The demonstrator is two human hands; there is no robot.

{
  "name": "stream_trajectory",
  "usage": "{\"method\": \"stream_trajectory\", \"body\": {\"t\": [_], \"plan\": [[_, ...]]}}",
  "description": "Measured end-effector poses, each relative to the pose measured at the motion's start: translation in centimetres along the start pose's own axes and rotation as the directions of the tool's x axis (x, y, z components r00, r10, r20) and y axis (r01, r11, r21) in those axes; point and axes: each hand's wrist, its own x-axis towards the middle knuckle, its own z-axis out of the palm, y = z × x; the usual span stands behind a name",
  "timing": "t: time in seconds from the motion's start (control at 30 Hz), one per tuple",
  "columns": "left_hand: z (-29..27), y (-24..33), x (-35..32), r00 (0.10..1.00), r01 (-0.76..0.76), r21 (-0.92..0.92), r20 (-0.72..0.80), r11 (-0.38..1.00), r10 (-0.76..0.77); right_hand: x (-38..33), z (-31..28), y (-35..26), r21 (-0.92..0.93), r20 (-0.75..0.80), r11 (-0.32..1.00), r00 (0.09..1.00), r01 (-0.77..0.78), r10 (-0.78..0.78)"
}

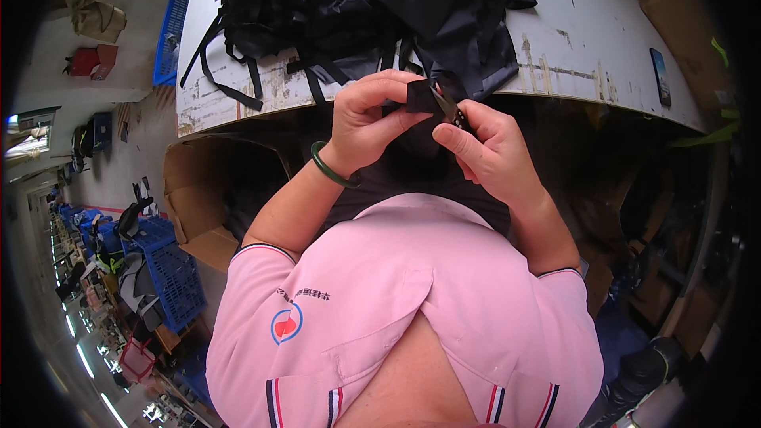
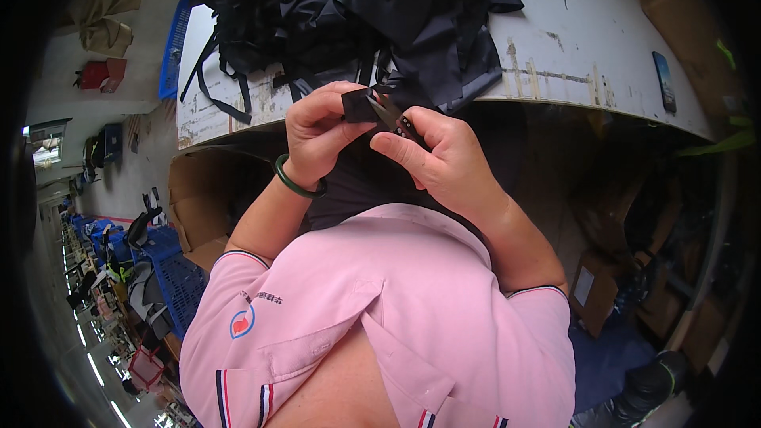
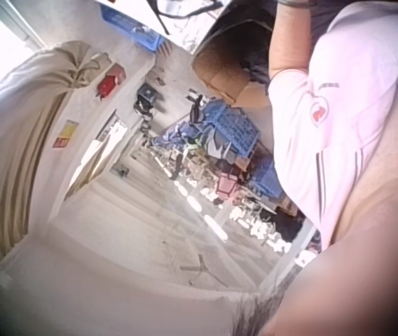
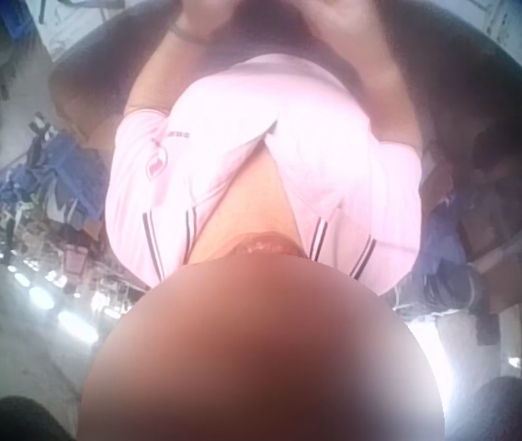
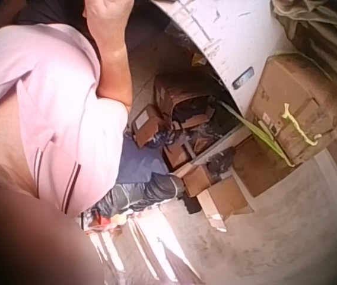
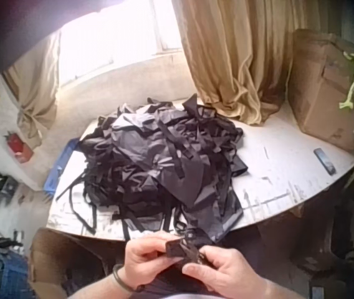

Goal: Trimming excess material and loose threads from black fabric components using small scissors at a workbench.

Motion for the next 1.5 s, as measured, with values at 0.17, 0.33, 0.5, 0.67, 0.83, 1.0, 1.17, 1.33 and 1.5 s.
{"method": "stream_trajectory", "body": {"t": [0.17,0.33,0.5,0.67,0.83,1.0,1.17,1.33,1.5], "plan": [[-0.9,0.3,0.5,0.971,0.212,-0.266,0.164,0.94,-0.173,-0.3,-0.8,-1.5,-0.192,0.075,0.98,0.995,-0.051,0.067],[-1.6,0.0,0.7,0.912,0.384,-0.376,0.295,0.843,-0.284,-0.5,-1.8,-1.4,-0.48,0.096,0.868,0.991,0.125,-0.089],[-1.5,0.2,0.7,0.83,0.548,-0.405,0.374,0.732,-0.414,-0.5,-1.9,-1.9,-0.583,0.158,0.793,0.982,0.18,-0.107],[-1.4,0.1,0.7,0.817,0.552,-0.386,0.427,0.739,-0.387,-0.4,-1.9,-1.3,-0.532,0.143,0.83,0.984,0.164,-0.103],[-1.5,0.3,0.8,0.842,0.502,-0.349,0.405,0.791,-0.356,-0.6,-1.8,-1.9,-0.489,0.111,0.871,0.994,0.046,0.009],[-1.6,0.4,0.9,0.839,0.493,-0.321,0.42,0.808,-0.345,-0.7,-1.8,-1.9,-0.494,0.124,0.866,0.992,0.079,-0.019],[-1.4,0.5,0.7,0.832,0.502,-0.281,0.416,0.818,-0.367,-0.6,-1.8,-2.1,-0.541,0.14,0.839,0.99,0.063,0.017],[-1.8,0.8,1.4,0.766,0.556,-0.247,0.524,0.794,-0.373,-0.9,-2.0,-2.3,-0.47,0.139,0.882,0.989,0.023,0.049],[-2.3,1.0,2.5,0.645,0.685,-0.276,0.661,0.675,-0.384,-1.0,-2.8,-2.4,-0.405,0.274,0.914,0.956,0.014,0.107]]}}
